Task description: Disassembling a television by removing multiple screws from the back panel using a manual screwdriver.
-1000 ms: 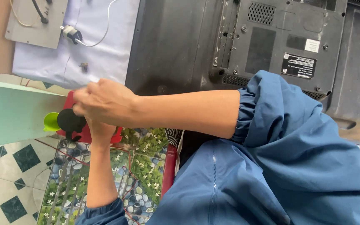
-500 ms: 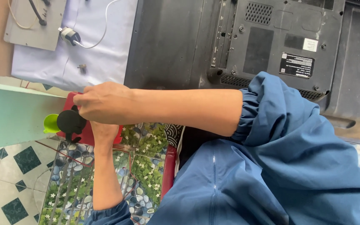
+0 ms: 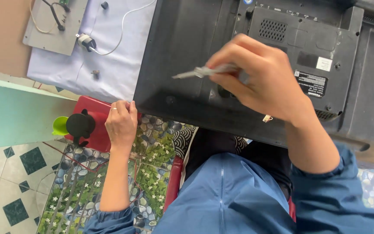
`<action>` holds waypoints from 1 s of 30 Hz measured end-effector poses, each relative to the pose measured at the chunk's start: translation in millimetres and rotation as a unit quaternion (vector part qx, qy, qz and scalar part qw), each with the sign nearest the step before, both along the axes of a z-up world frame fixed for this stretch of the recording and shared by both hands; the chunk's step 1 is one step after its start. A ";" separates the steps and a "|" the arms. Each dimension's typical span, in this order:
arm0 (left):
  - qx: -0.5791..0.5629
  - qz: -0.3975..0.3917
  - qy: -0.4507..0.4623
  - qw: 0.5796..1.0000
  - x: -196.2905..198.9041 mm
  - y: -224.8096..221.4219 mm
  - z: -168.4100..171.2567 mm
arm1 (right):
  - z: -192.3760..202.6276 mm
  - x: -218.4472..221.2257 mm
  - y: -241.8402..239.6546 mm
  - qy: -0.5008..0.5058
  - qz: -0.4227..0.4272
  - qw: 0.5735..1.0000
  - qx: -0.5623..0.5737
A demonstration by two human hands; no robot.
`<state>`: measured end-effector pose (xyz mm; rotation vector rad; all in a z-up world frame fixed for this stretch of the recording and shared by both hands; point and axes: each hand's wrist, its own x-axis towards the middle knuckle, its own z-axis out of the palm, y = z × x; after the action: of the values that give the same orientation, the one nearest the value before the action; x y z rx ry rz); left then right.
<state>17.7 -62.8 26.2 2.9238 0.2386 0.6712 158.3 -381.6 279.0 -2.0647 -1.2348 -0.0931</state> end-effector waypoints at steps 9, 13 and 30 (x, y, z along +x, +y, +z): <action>-0.148 0.043 -0.159 0.975 80.9 112.0 33.0 | -39.6 -32.2 -127.6 0.066 -0.272 0.959 0.040; -0.166 -0.059 -0.139 0.975 161.2 112.9 55.3 | -60.6 -51.8 -184.1 0.103 -0.330 0.935 0.077; 0.100 -0.073 0.043 0.991 345.0 196.0 -58.4 | -109.2 -154.2 -324.7 0.108 -0.612 0.755 0.211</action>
<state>362.8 133.2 -32.2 3.1252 -0.0385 0.5801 4.0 -706.3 169.8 -2.0227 0.4290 -0.6404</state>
